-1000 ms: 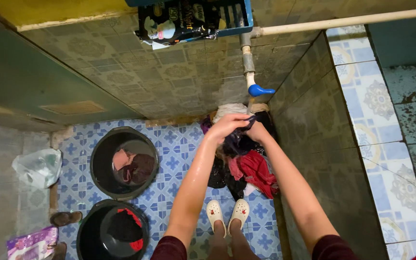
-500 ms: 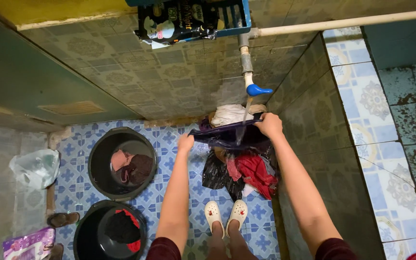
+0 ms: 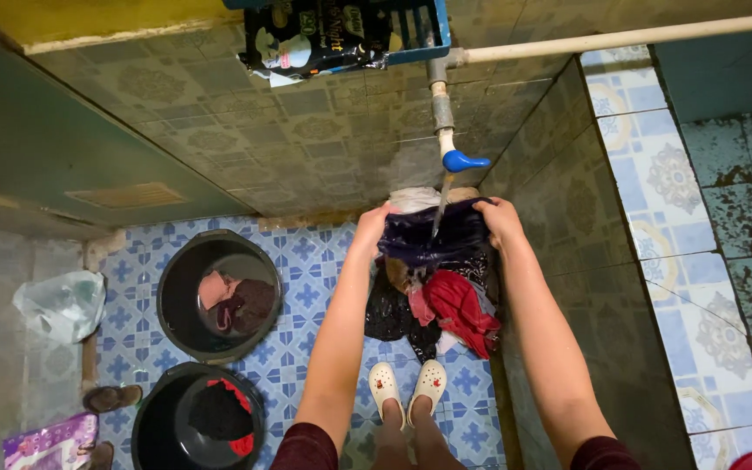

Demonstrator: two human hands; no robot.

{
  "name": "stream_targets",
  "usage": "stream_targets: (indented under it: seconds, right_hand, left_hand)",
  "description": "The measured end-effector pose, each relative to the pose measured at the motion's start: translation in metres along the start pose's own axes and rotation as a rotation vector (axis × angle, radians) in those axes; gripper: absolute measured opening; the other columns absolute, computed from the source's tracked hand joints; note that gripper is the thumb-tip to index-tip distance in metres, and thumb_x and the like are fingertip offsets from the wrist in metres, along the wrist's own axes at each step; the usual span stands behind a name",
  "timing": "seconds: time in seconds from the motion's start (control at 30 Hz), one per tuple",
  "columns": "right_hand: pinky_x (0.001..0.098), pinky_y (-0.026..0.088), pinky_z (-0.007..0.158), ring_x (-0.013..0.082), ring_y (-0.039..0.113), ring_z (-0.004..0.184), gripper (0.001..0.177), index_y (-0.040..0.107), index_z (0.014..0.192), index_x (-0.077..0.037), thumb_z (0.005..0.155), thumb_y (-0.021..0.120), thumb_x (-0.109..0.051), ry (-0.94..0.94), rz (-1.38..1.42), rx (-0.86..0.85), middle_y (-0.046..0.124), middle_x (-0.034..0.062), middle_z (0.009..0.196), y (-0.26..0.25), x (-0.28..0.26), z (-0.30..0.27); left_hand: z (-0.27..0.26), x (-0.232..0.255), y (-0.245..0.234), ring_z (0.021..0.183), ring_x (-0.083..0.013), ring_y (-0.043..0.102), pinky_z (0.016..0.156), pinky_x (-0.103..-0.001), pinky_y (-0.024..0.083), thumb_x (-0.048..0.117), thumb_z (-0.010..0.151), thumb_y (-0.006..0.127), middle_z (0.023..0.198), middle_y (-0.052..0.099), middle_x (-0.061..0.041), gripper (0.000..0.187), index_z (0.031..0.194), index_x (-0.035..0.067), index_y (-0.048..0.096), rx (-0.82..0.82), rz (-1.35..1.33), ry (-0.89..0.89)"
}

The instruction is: Hand washing and rinsing various clothing items under a running faucet using basins.

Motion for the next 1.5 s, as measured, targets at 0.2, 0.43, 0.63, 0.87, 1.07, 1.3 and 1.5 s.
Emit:
stream_targets:
  seconds: [0.2,0.43,0.63,0.87,1.07,1.3,1.5]
  right_hand:
    - [0.0395,0.039,0.055,0.0232,0.056,0.068,0.03,0.073,0.114,-0.001,0.095,0.068,-0.024,0.052,-0.163,-0.048,0.067,0.0099,0.086,0.018,-0.003,-0.019]
    - [0.0352,0.054,0.082,0.0189,0.067,0.096,0.056,0.052,0.137,-0.006,0.084,0.07,-0.017,-0.552,-0.271,-0.408,0.072,0.0063,0.108,0.069,0.019,-0.017]
    - [0.0375,0.056,0.084,0.0278,0.073,0.09,0.044,0.077,0.108,-0.003,0.076,0.087,-0.031,-0.464,-0.91,-0.251,0.077,0.019,0.099,0.067,0.006,-0.034]
    - [0.0377,0.056,0.082,0.0273,0.074,0.088,0.041,0.071,0.109,-0.001,0.076,0.083,-0.022,-0.536,-0.59,-0.124,0.076,0.0185,0.096,0.088,-0.023,-0.056]
    - [0.0349,0.055,0.08,0.0209,0.069,0.083,0.026,0.067,0.101,-0.002,0.08,0.076,-0.014,-0.629,-0.462,-0.138,0.072,0.0115,0.088,0.092,-0.018,-0.094]
    - [0.0324,0.051,0.083,0.0172,0.061,0.086,0.029,0.059,0.09,-0.003,0.082,0.083,-0.017,-0.69,-0.402,-0.085,0.064,0.009,0.09,0.07,-0.006,-0.158]
    - [0.0312,0.05,0.087,0.0144,0.064,0.097,0.035,0.05,0.125,-0.025,0.094,0.067,-0.027,-0.16,0.225,-0.028,0.071,0.0036,0.107,0.058,-0.007,-0.089]
  left_hand:
    - [0.011,0.003,0.032,0.105,-0.0286,0.069,0.092,-0.04,0.052,0.027,0.09,0.067,0.113,0.075,-0.017,0.042,0.122,0.0,0.071,0.012,0.187,0.224]
    - [-0.098,0.115,0.098,0.103,-0.0457,0.067,0.088,-0.051,0.052,0.034,0.091,0.066,0.107,0.072,-0.024,0.042,0.124,0.01,0.057,0.024,0.831,0.564]
    - [-0.046,0.034,0.06,0.088,-0.041,0.07,0.077,-0.049,0.054,0.04,0.095,0.066,0.105,0.073,-0.017,0.032,0.105,0.01,0.064,-0.081,0.818,0.532]
    - [-0.007,-0.101,0.038,0.089,-0.0274,0.074,0.082,-0.044,0.057,0.061,0.1,0.054,0.109,0.075,-0.01,0.059,0.123,0.007,0.066,-0.03,-0.18,-0.332]
    - [-0.022,-0.062,0.094,0.099,-0.0257,0.071,0.085,-0.043,0.058,0.078,0.089,0.044,0.116,0.073,-0.006,0.075,0.123,0.014,0.066,-0.307,-0.679,-0.541]
    - [0.023,-0.051,0.11,0.083,-0.0269,0.071,0.079,-0.042,0.058,0.043,0.098,0.067,0.096,0.074,-0.009,0.037,0.106,0.008,0.071,-0.283,-0.782,-0.318]
    - [-0.004,-0.032,0.121,0.081,-0.0259,0.072,0.076,-0.041,0.06,0.035,0.093,0.063,0.092,0.075,-0.009,0.031,0.1,0.006,0.072,-0.371,-0.584,-0.426]
Point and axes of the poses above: each hand's wrist, its own z-axis towards the middle knuckle, its own y-axis out of the palm, x = y × z, the point moved 4 cm from there along z, towards the middle knuckle
